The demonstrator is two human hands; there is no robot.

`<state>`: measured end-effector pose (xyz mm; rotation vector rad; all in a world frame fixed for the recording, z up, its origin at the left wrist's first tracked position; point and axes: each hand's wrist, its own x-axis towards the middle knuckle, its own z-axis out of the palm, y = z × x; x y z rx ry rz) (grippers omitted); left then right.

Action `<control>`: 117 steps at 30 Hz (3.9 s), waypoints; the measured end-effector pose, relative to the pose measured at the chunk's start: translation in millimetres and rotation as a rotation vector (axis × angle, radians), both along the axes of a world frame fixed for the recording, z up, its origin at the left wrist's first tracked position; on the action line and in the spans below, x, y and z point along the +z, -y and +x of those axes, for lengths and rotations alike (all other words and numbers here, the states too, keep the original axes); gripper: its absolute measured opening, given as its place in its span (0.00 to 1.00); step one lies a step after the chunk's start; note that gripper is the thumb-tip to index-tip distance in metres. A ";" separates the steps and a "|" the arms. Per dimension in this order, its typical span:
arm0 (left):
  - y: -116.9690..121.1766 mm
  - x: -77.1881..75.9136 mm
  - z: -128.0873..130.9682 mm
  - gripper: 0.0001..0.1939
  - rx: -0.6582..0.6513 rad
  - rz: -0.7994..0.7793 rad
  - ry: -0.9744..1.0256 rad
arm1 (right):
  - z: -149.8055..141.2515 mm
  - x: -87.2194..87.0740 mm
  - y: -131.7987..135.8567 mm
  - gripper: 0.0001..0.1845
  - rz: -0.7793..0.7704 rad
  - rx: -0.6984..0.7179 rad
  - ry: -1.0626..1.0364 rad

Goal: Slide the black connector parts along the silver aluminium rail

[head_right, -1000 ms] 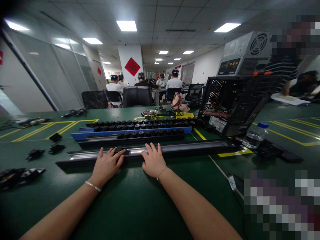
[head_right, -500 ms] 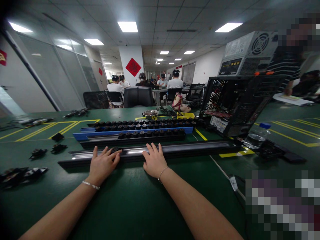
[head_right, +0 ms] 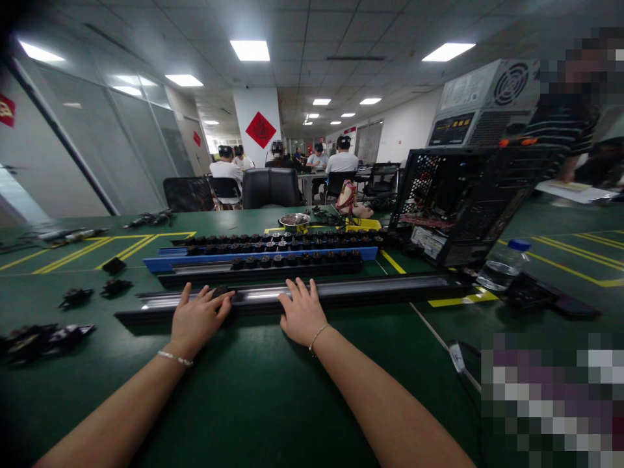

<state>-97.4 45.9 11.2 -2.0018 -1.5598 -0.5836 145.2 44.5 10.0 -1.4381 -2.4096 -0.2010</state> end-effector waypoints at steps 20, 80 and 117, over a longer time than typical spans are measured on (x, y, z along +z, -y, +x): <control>-3.2 -1.3 -7.7 0.17 -0.001 0.004 -0.022 | 1.0 -0.7 -0.1 0.22 0.021 0.004 0.002; -16.6 2.6 -25.4 0.23 0.345 -0.242 0.426 | 0.3 -1.2 -0.2 0.21 0.023 0.001 -0.002; -18.6 8.4 -63.7 0.24 0.445 -0.270 0.427 | 0.3 -2.1 -1.0 0.21 0.029 0.003 0.001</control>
